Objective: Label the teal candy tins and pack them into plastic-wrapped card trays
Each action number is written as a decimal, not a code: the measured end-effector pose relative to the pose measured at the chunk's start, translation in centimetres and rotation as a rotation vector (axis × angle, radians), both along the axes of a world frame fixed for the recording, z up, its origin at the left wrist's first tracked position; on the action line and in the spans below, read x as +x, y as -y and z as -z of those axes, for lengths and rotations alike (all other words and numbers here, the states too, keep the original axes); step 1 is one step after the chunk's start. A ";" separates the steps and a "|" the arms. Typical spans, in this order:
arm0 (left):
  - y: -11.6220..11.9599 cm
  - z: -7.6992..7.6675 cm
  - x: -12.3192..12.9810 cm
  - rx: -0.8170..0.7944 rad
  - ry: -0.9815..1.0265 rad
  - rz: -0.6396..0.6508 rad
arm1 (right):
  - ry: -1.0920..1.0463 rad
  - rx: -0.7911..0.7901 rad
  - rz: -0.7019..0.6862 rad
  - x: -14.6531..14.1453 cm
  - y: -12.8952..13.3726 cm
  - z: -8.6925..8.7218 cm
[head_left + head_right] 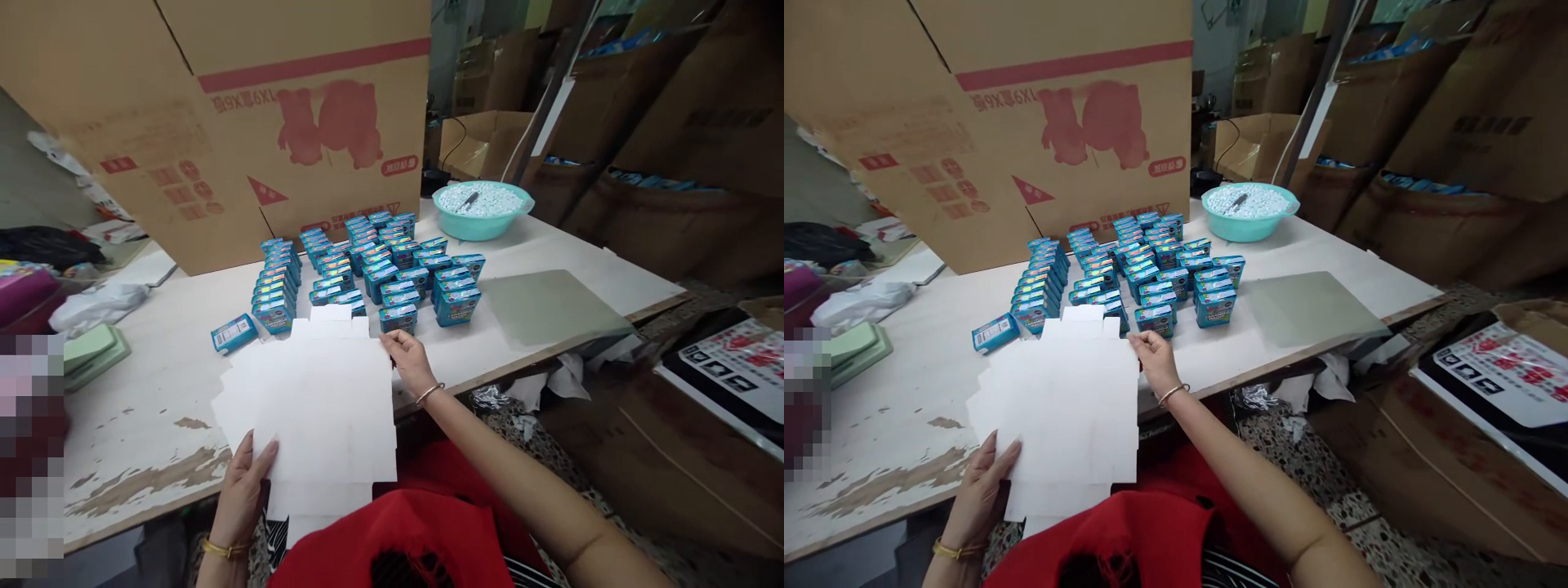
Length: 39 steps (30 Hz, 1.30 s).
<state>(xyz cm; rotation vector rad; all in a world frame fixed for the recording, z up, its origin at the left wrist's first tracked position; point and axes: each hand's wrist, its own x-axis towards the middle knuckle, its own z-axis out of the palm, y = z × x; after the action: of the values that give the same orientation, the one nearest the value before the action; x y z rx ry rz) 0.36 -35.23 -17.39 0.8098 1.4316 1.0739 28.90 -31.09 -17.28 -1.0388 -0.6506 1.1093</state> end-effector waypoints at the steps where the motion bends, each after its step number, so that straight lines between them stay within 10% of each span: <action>1: 0.2 0.2 -0.2 -0.009 -0.003 -0.028 | -0.015 0.002 -0.012 -0.4 0.3 0.4; 14: 1.7 0.8 -0.5 0.014 -0.039 -0.106 | 0.203 -0.100 -0.260 -4.9 8.9 3.8; 27: 3.0 -0.2 0.1 0.157 -0.068 -0.053 | 0.561 -0.250 -0.235 -4.7 8.7 2.8; 34: 3.6 1.1 -0.2 0.202 -0.137 -0.044 | -0.348 -0.193 -0.450 -5.6 10.2 2.3; 39: 1.6 0.7 0.0 0.476 -0.926 0.157 | -0.700 -0.324 -0.557 -6.0 10.0 1.5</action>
<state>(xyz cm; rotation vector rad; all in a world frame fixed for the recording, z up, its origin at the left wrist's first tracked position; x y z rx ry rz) 0.35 -36.86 -18.05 1.9022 1.8212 0.9605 22.85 -41.09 -18.82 -0.6605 -0.1840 1.9906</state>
